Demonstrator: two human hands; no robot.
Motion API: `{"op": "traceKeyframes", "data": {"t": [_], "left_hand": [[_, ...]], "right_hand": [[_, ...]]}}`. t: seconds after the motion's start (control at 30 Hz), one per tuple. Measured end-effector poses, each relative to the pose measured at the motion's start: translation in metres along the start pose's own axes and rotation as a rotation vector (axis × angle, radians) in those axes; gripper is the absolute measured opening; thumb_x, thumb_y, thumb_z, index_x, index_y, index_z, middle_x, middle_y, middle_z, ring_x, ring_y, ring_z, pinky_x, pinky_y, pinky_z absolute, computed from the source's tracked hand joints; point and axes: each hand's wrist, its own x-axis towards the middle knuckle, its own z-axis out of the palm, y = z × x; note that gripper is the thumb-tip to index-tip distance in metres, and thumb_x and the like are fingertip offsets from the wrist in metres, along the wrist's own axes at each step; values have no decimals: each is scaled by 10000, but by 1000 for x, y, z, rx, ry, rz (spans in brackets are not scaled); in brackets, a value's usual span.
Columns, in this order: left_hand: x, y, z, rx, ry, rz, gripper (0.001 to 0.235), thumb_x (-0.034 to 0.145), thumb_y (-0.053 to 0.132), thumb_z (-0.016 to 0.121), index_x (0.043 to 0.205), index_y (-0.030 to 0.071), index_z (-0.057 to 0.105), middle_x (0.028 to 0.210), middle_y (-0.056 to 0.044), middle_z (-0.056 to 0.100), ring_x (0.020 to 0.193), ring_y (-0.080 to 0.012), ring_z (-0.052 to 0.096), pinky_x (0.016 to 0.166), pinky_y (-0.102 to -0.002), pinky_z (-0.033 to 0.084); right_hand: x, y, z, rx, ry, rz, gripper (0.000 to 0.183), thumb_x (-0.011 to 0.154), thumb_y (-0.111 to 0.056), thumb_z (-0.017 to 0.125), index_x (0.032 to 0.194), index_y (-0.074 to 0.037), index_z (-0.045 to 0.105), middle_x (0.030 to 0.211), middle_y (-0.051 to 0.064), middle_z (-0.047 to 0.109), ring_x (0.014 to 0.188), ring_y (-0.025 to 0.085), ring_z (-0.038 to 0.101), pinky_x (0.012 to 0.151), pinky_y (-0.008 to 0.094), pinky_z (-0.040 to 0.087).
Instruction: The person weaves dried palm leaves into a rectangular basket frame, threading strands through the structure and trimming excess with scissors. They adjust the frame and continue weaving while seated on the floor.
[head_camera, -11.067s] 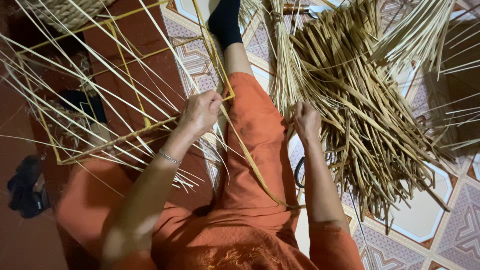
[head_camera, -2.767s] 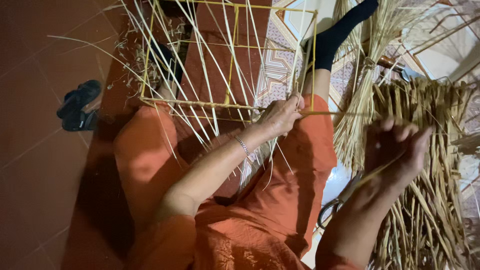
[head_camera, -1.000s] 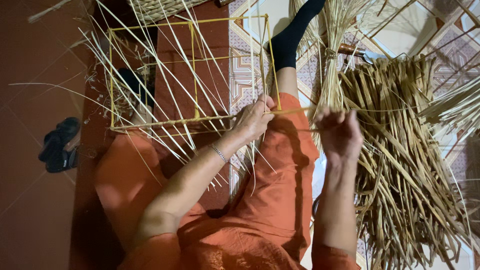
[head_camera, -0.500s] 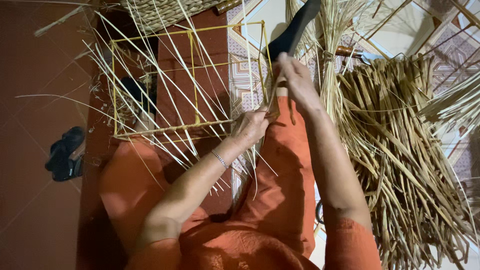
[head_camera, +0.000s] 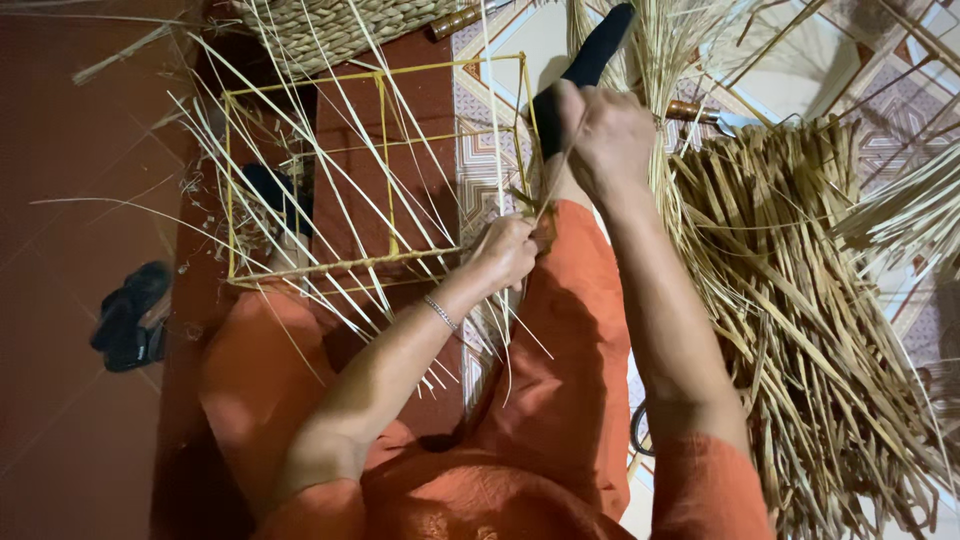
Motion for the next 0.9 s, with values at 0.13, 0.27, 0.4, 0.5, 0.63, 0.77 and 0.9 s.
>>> {"op": "traceKeyframes", "data": {"t": [0.13, 0.27, 0.4, 0.5, 0.63, 0.77, 0.9], "left_hand": [[-4, 5, -5, 23, -80, 13, 58, 977, 30, 556, 998, -15, 586, 857, -220, 722, 483, -140, 659, 391, -279, 485], [5, 7, -6, -54, -93, -24, 192, 907, -11, 603, 1083, 42, 547, 1018, -138, 708, 464, -138, 620, 353, -270, 491], [8, 1, -9, -211, -118, 56, 406, 806, -91, 601, 1173, 20, 469, 1062, -131, 713, 438, -157, 610, 324, -307, 482], [3, -1, -6, -197, -83, 69, 397, 832, -35, 639, 1188, 19, 472, 1041, -144, 735, 436, -150, 619, 332, -295, 484], [-4, 0, -7, -163, -13, 150, 275, 863, 32, 679, 1114, 28, 567, 1015, -106, 732, 442, -132, 642, 338, -278, 506], [-10, 1, -4, -104, -9, 113, 126, 1015, 153, 638, 1075, 48, 673, 806, -155, 726, 448, -130, 608, 377, -275, 473], [-12, -2, 1, -109, 29, 163, 136, 1009, 145, 590, 1122, 72, 569, 889, -66, 740, 417, -129, 610, 367, -291, 506]], "right_hand": [[-66, 18, -20, 553, 73, 404, 405, 1083, -274, 613, 740, -59, 636, 706, 78, 684, 602, 159, 598, 548, 364, 460], [-139, 9, -21, 879, -185, 701, 224, 992, -253, 675, 893, -51, 683, 843, 57, 747, 761, 118, 690, 703, 279, 586], [-192, 3, 1, 973, -399, 616, 324, 861, -195, 776, 1130, -42, 678, 966, 24, 726, 875, 96, 657, 782, 252, 536], [-212, 14, 20, 975, -416, 756, 228, 912, -206, 780, 1055, -38, 722, 931, 42, 707, 838, 99, 619, 767, 259, 511], [-214, 49, 7, 1139, -377, 797, 174, 973, -222, 751, 957, -49, 754, 943, 112, 724, 852, 154, 650, 848, 314, 526], [-191, 50, -26, 1908, -182, 729, 293, 1128, -283, 672, 916, -81, 674, 955, 138, 686, 969, 287, 687, 946, 426, 541], [-138, 41, -52, 1740, -125, 678, 291, 1056, -335, 614, 1036, -49, 668, 1103, 187, 719, 1050, 307, 687, 1004, 453, 543]]}}
